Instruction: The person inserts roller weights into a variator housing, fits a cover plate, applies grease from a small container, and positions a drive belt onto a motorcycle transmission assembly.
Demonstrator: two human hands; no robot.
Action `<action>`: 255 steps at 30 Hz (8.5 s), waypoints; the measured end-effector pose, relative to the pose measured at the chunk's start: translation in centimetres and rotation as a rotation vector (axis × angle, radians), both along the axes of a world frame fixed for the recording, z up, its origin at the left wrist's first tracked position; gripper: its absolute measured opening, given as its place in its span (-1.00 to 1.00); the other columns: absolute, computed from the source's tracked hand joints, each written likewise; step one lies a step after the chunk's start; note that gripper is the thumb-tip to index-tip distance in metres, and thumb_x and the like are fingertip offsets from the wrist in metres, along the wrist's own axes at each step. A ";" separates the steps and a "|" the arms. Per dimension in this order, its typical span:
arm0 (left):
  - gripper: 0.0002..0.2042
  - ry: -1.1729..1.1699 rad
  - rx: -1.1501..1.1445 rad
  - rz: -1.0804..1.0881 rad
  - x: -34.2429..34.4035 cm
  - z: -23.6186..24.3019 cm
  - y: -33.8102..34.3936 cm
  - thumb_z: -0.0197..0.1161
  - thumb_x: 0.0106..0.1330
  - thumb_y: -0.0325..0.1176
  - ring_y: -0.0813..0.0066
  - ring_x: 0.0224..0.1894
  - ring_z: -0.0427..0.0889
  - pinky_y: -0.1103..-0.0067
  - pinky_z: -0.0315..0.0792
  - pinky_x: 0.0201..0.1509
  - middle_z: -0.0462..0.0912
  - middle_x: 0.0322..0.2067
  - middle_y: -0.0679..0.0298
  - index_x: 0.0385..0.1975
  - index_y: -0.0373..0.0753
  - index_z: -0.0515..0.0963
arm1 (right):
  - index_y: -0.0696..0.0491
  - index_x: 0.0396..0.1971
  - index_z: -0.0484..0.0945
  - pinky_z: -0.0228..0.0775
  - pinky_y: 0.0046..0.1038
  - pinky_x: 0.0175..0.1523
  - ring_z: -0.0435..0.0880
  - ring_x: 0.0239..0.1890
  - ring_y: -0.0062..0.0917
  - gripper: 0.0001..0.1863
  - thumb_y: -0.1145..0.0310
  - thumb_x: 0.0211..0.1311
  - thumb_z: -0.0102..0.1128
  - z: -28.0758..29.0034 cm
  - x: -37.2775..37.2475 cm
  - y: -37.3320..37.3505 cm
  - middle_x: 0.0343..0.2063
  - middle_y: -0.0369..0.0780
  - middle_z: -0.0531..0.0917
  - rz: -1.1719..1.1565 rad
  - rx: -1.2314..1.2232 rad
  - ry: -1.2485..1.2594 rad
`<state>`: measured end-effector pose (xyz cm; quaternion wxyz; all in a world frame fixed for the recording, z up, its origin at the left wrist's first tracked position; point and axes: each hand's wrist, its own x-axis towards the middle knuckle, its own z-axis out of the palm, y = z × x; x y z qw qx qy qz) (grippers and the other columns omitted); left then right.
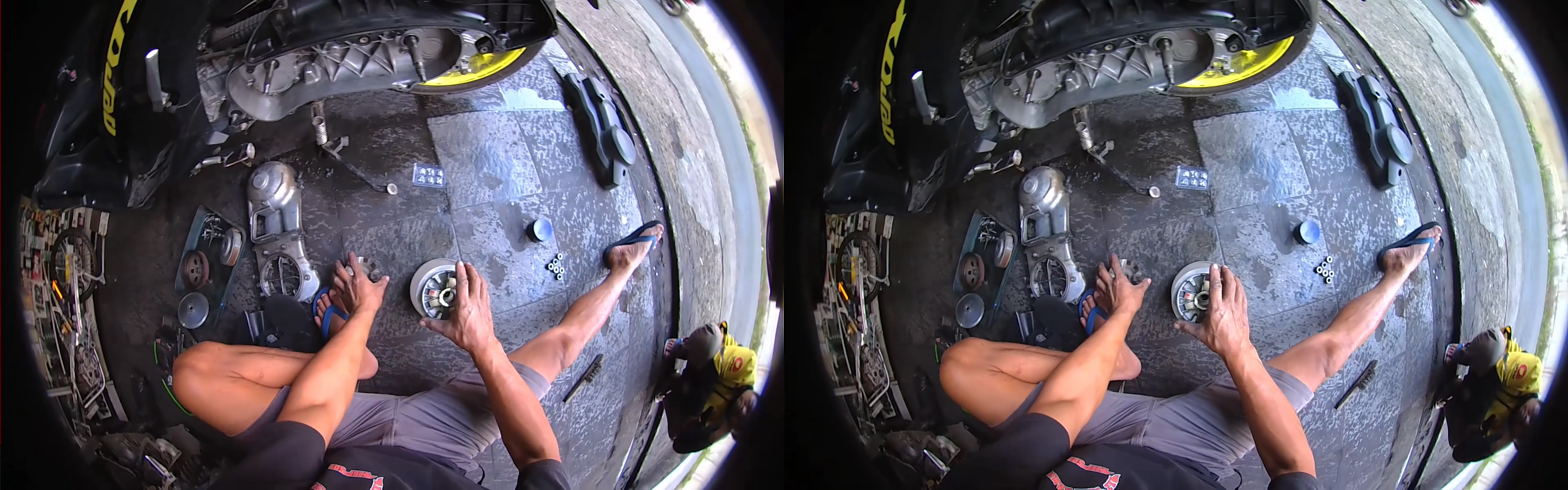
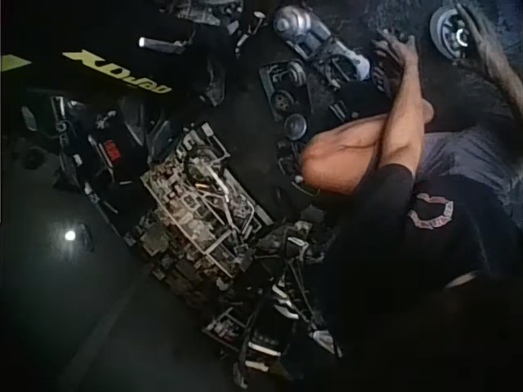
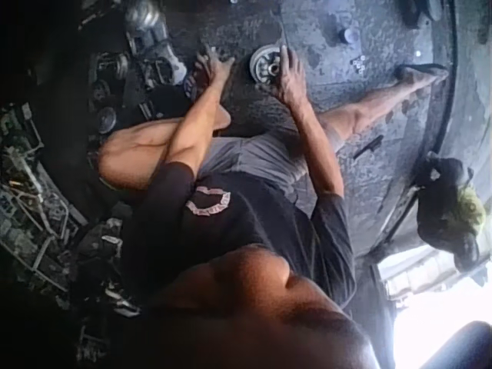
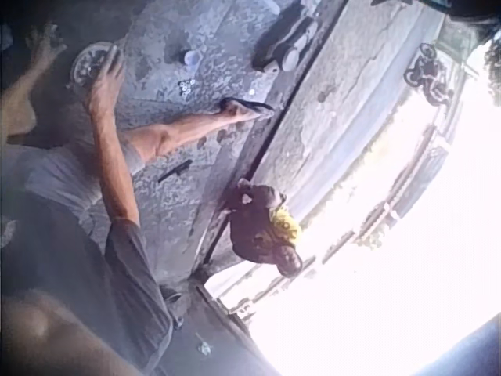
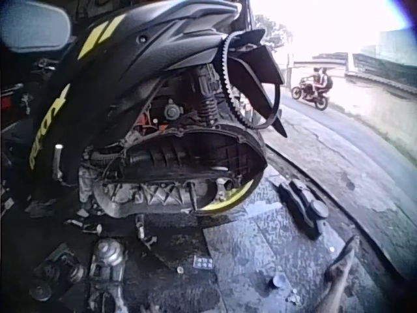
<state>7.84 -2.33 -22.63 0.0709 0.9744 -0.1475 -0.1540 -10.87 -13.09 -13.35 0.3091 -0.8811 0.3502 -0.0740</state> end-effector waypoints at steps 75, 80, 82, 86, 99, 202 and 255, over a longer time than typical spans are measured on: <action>-0.34 2.055 -0.802 0.449 -11.2 9.6 2.9 -0.25 0.36 0.23 0.48 -0.20 0.57 0.51 0.48 -0.14 0.59 -0.17 0.28 0.12 -0.24 0.43 | 0.14 -0.29 0.53 0.31 -0.26 -0.23 0.48 -0.32 -0.24 -0.66 0.41 -0.14 0.37 7.0 -6.1 7.5 -0.40 -0.15 0.48 -0.094 0.183 -0.056; -0.34 2.046 -0.855 0.566 -10.8 10.7 2.1 -0.23 0.35 0.20 0.40 -0.19 0.60 0.46 0.49 -0.14 0.60 -0.13 0.17 0.12 -0.28 0.41 | 0.16 -0.31 0.55 0.43 -0.36 -0.27 0.57 -0.38 -0.31 -0.77 0.59 -0.05 0.25 6.8 -6.5 7.0 -0.44 -0.12 0.54 -0.216 0.315 -0.283; -0.31 2.099 -0.886 0.575 -10.6 10.7 2.1 -0.21 0.32 0.22 0.34 -0.16 0.60 0.44 0.47 -0.10 0.59 -0.10 0.11 0.13 -0.30 0.40 | 0.23 -0.33 0.53 0.46 -0.50 -0.23 0.63 -0.42 -0.47 -0.86 0.68 0.08 0.10 7.3 -6.7 6.6 -0.44 -0.13 0.60 -0.441 0.445 -0.354; -0.24 2.193 -0.910 0.499 -10.5 10.3 2.2 -0.19 0.24 0.29 0.25 -0.14 0.58 0.39 0.41 -0.07 0.57 -0.07 0.01 0.15 -0.30 0.38 | 0.24 -0.32 0.52 0.45 -0.53 -0.24 0.65 -0.39 -0.51 -0.88 0.68 0.14 0.07 7.1 -7.8 6.2 -0.44 -0.14 0.63 -0.548 0.428 -0.346; -0.21 2.167 -0.948 0.538 -10.5 10.3 2.2 -0.18 0.23 0.30 0.25 -0.03 0.58 0.35 0.43 0.02 0.55 -0.03 0.15 0.19 -0.33 0.33 | 0.22 -0.34 0.53 0.47 -0.52 -0.37 0.61 -0.56 -0.52 -0.89 0.62 0.09 0.17 7.5 -7.5 7.9 -0.53 -0.16 0.58 -0.412 0.418 -0.300; -0.61 1.111 -0.452 -0.622 0.6 5.6 -8.4 0.07 0.20 -0.41 0.44 -0.09 0.59 0.56 0.44 0.02 0.65 -0.10 0.10 0.06 -0.28 0.51 | 0.09 -0.20 0.48 0.35 -0.40 -0.21 0.55 -0.30 -0.44 -0.75 0.41 0.08 0.04 2.3 -2.8 -4.1 -0.42 -0.24 0.48 0.608 -0.307 0.053; -0.74 0.879 0.363 -0.991 -11.5 13.4 6.4 0.26 -0.08 -0.50 0.14 -0.13 0.68 0.22 0.57 -0.19 0.69 -0.28 0.03 -0.32 -0.34 0.66 | 0.01 -0.48 0.41 -0.08 -0.73 -0.68 0.17 -0.74 -0.81 -0.70 0.13 0.39 -0.02 -9.2 -11.4 -3.8 -0.72 -0.46 0.29 -0.970 0.739 -0.650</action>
